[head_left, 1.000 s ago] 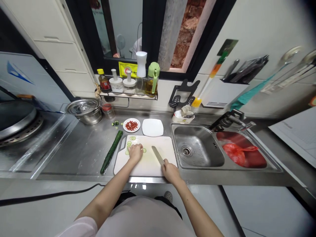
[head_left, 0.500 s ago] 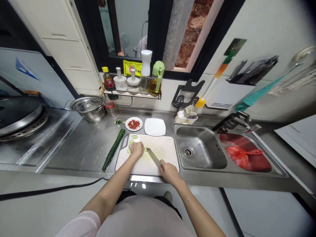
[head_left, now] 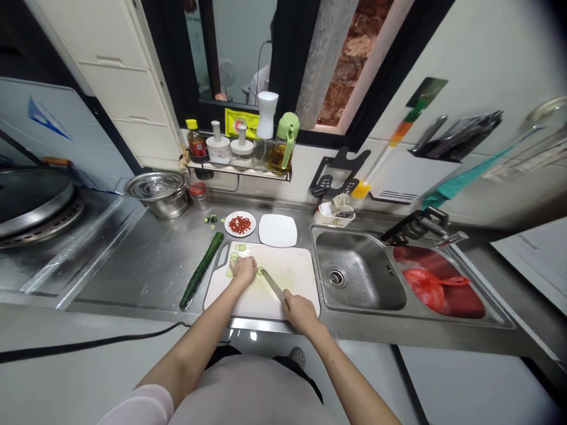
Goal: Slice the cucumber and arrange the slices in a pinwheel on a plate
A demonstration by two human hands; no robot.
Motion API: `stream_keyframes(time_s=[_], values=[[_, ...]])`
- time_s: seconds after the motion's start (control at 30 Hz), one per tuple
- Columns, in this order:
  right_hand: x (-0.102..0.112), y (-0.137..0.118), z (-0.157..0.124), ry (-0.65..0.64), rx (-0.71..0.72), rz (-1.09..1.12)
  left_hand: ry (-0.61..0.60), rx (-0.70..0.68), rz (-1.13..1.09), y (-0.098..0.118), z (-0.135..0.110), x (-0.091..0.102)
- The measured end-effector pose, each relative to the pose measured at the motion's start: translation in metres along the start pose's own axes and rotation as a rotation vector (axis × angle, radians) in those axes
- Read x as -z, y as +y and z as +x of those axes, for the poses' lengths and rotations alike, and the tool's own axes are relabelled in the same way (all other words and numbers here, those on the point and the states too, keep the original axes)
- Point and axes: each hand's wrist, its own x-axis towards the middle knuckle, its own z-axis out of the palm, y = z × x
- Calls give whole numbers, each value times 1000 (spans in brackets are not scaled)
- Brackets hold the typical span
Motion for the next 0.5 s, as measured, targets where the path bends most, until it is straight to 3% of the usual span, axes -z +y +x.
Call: stream_keyframes(time_s=[0.5], values=[[10, -12, 9, -87, 28, 12, -14, 9, 25, -1, 6, -1]])
